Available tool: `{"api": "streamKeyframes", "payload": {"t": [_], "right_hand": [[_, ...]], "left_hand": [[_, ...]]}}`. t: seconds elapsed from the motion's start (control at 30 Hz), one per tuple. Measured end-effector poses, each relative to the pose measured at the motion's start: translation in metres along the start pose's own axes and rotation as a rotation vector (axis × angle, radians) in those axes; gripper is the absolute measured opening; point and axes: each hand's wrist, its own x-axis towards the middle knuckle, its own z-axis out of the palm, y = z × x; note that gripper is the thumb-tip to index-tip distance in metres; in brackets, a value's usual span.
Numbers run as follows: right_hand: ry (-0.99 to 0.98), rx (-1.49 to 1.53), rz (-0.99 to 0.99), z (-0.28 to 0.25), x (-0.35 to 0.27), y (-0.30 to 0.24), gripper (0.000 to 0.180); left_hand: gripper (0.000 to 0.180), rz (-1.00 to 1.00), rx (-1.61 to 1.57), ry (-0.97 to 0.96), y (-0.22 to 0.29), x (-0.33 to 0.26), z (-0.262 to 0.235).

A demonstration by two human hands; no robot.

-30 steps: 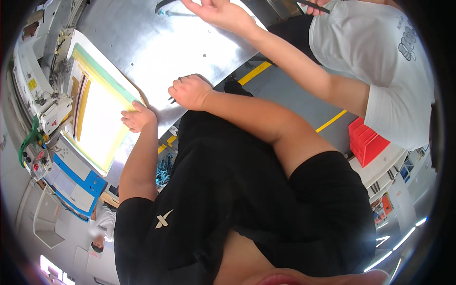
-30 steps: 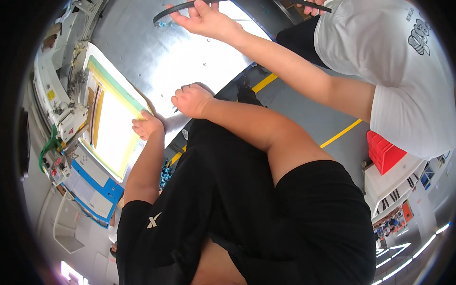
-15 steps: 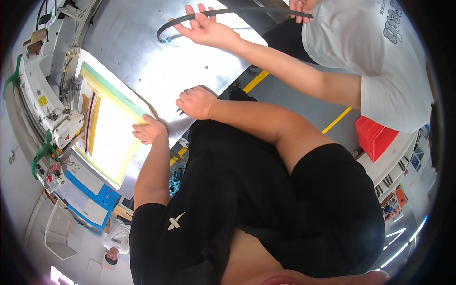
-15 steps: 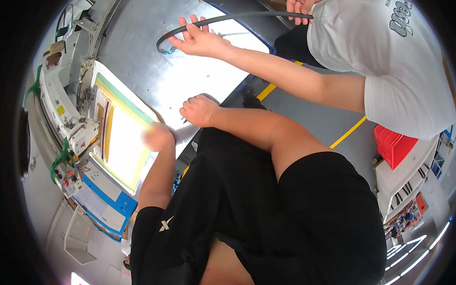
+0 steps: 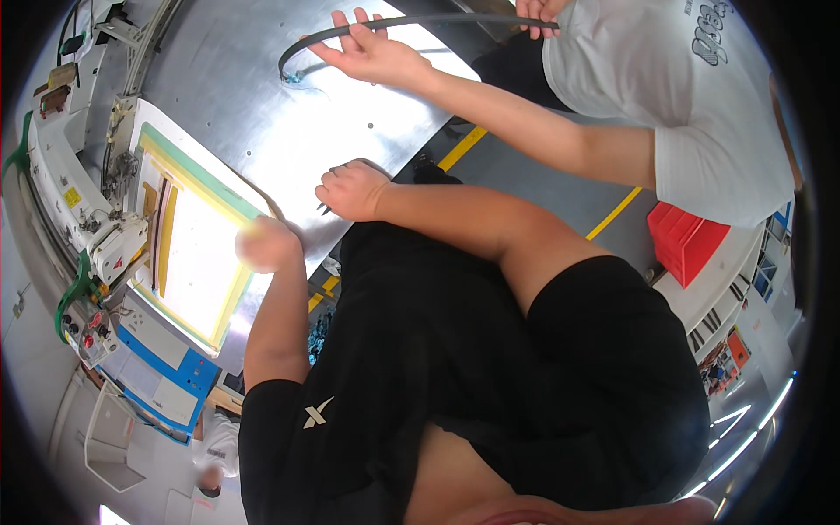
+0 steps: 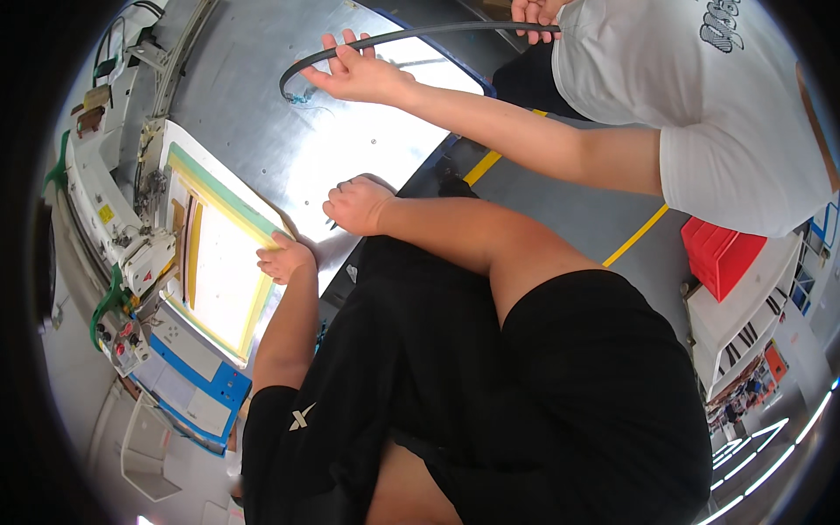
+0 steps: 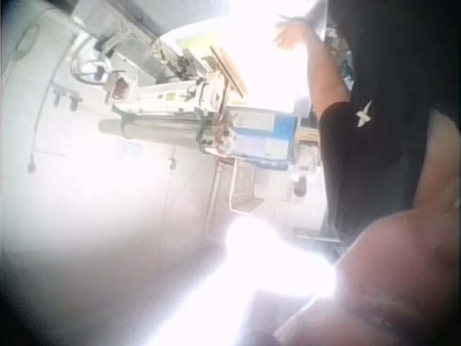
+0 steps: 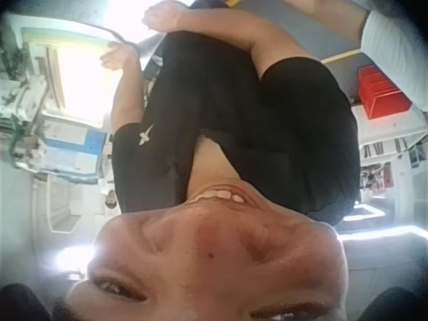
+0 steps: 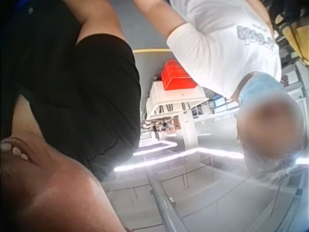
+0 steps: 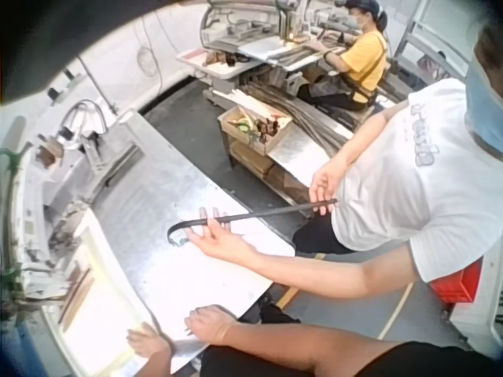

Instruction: The person assembles black cables with blue connectors on a workbench. They pick up cables, align them, and place them into a machine or jig for processing. Another person in a white shirt assists by handing over cables and operating the machine.

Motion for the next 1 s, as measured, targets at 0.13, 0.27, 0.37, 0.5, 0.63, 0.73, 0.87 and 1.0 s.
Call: {"api": "streamKeyframes", "payload": {"t": [0.13, 0.27, 0.37, 0.5, 0.63, 0.73, 0.87, 1.0], "right_hand": [[-0.004, 0.004, 0.002, 0.0024, 0.0003, 0.0011, 0.011], [0.006, 0.013, -0.002, 0.0009, 0.0001, 0.0005, 0.011], [0.017, 0.009, -0.004, 0.0005, -0.0004, 0.0004, 0.011], [0.001, 0.006, 0.006, 0.0007, -0.0001, -0.0002, 0.011], [0.016, 0.016, 0.005, 0.0, -0.0004, 0.0003, 0.01], [0.001, 0.01, 0.006, -0.0012, -0.0005, 0.0003, 0.01], [-0.018, 0.025, -0.004, -0.0014, 0.0006, 0.0008, 0.009], [-0.013, 0.051, -0.014, 0.0015, 0.0022, 0.0028, 0.01]], "left_hand": [[0.082, 0.005, 0.026, 0.011, -0.0022, 0.0027, 0.0043], [0.082, 0.008, 0.026, 0.006, -0.0035, 0.0034, 0.005], [0.082, 0.003, 0.017, -0.006, -0.002, 0.0022, 0.0016], [0.083, 0.001, -0.004, -0.012, 0.0004, 0.0002, -0.0018], [0.083, -0.004, -0.003, -0.008, -0.0007, 0.0005, -0.0009], [0.083, -0.001, 0.0, -0.008, 0.0002, 0.0006, -0.0012], [0.082, 0.007, 0.006, 0.013, -0.0004, -0.0006, -0.0002], [0.08, 0.018, 0.008, 0.068, -0.0041, 0.0024, 0.0068]]}}
